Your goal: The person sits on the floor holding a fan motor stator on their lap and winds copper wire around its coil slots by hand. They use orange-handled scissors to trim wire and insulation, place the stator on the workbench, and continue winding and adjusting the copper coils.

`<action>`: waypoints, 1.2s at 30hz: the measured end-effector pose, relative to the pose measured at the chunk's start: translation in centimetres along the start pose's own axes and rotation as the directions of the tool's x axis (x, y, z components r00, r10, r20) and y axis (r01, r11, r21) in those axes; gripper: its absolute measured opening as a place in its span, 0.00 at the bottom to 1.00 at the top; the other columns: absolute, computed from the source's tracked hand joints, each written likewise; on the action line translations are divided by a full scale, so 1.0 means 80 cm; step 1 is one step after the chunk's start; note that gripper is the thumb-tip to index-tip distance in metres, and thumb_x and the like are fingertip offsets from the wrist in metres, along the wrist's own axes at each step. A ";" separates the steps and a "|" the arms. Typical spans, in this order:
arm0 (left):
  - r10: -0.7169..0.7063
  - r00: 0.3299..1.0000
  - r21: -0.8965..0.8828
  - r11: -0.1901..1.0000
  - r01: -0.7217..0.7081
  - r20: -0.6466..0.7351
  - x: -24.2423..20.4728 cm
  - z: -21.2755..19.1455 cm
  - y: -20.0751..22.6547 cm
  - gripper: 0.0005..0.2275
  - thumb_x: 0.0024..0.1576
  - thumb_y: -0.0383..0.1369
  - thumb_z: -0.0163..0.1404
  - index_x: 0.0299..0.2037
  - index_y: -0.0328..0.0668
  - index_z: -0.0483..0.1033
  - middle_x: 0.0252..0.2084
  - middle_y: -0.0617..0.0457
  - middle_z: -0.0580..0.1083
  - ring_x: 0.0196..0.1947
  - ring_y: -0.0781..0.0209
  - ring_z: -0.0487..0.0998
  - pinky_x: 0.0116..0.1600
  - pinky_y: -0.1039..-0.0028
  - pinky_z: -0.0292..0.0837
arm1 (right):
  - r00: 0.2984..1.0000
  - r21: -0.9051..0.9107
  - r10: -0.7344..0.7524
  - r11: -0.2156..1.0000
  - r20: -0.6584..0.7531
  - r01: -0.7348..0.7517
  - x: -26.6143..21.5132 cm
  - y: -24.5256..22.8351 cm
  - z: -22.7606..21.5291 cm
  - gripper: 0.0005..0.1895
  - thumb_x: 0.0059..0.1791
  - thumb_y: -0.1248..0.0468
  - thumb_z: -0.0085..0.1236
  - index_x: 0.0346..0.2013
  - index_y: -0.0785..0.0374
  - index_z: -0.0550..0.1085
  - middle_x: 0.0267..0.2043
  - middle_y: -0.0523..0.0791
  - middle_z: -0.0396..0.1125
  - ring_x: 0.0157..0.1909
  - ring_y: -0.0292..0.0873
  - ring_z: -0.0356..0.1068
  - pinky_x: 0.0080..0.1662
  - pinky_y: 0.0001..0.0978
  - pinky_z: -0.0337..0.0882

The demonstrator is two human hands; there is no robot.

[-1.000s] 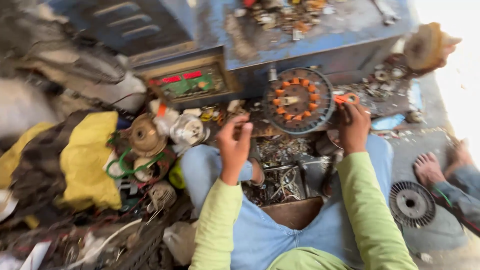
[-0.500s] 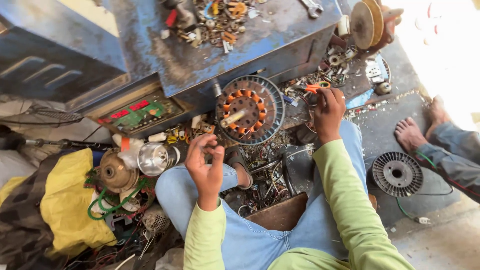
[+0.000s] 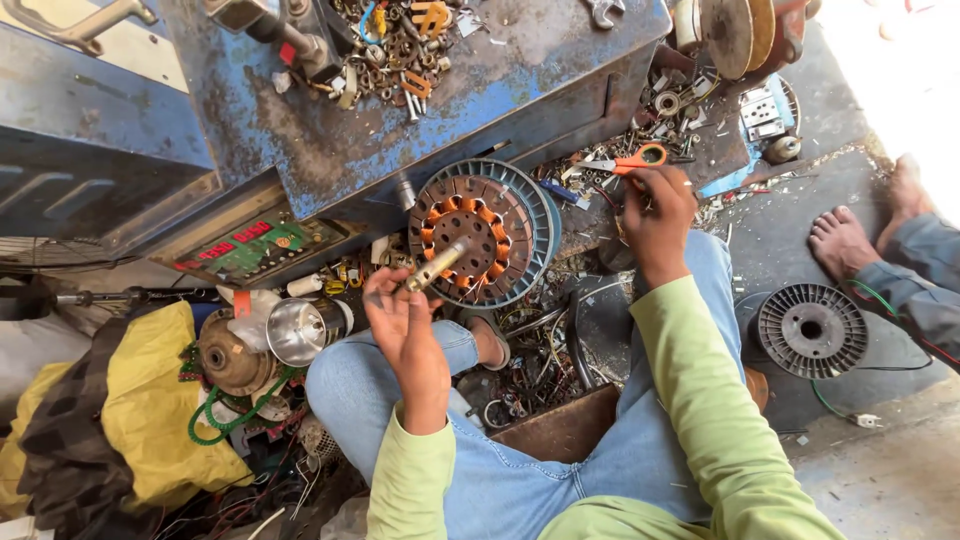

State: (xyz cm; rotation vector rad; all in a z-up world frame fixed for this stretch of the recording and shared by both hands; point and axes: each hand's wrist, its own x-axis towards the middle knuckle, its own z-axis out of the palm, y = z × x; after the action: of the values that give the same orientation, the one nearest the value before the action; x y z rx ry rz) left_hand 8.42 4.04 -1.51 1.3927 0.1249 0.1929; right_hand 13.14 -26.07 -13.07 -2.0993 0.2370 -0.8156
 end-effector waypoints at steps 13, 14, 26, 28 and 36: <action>-0.298 0.950 -0.300 0.902 0.312 0.090 0.012 -0.001 -0.014 0.21 0.63 0.29 0.47 0.67 0.42 0.61 0.60 0.50 0.70 0.54 0.58 0.76 0.53 0.60 0.78 | 0.988 0.180 -0.033 0.984 0.153 0.005 -0.016 -0.040 0.035 0.07 0.50 0.71 0.66 0.41 0.67 0.78 0.34 0.48 0.69 0.35 0.48 0.70 0.39 0.38 0.68; -0.324 0.943 -0.259 0.907 0.332 0.073 0.011 -0.003 -0.014 0.20 0.64 0.31 0.47 0.66 0.41 0.62 0.58 0.50 0.72 0.52 0.59 0.77 0.50 0.63 0.77 | 0.989 0.176 -0.012 0.984 0.145 -0.013 -0.017 -0.042 0.034 0.06 0.51 0.71 0.65 0.42 0.67 0.78 0.33 0.48 0.69 0.33 0.46 0.69 0.38 0.36 0.68; -0.322 0.940 -0.172 0.925 0.338 0.113 -0.002 -0.010 0.012 0.18 0.65 0.30 0.47 0.65 0.40 0.64 0.50 0.55 0.75 0.43 0.68 0.75 0.45 0.74 0.72 | 0.998 0.146 0.011 0.989 0.067 -0.021 -0.052 -0.045 0.024 0.07 0.54 0.71 0.64 0.47 0.68 0.79 0.37 0.48 0.72 0.33 0.40 0.68 0.38 0.29 0.67; -0.306 0.946 -0.178 0.930 0.321 0.105 -0.005 -0.011 0.011 0.18 0.63 0.30 0.47 0.64 0.42 0.64 0.51 0.56 0.75 0.42 0.68 0.76 0.45 0.74 0.72 | 0.998 0.205 0.027 0.978 0.058 -0.038 -0.066 -0.042 0.026 0.06 0.55 0.71 0.62 0.48 0.67 0.79 0.40 0.48 0.73 0.35 0.38 0.70 0.39 0.27 0.68; -0.348 0.925 -0.213 0.903 0.374 0.149 0.005 -0.015 -0.026 0.17 0.65 0.43 0.48 0.58 0.41 0.70 0.44 0.55 0.76 0.41 0.68 0.76 0.41 0.75 0.75 | 0.904 0.580 0.130 0.727 0.407 -0.366 0.004 -0.198 -0.016 0.27 0.58 0.54 0.40 0.71 0.61 0.58 0.61 0.46 0.66 0.55 0.34 0.69 0.49 0.26 0.69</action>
State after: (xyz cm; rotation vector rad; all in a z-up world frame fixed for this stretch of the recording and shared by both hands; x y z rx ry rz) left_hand 8.68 4.93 -3.76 1.1135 0.2604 -0.1743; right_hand 10.74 -17.18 -0.08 -1.4586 0.0338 -0.2822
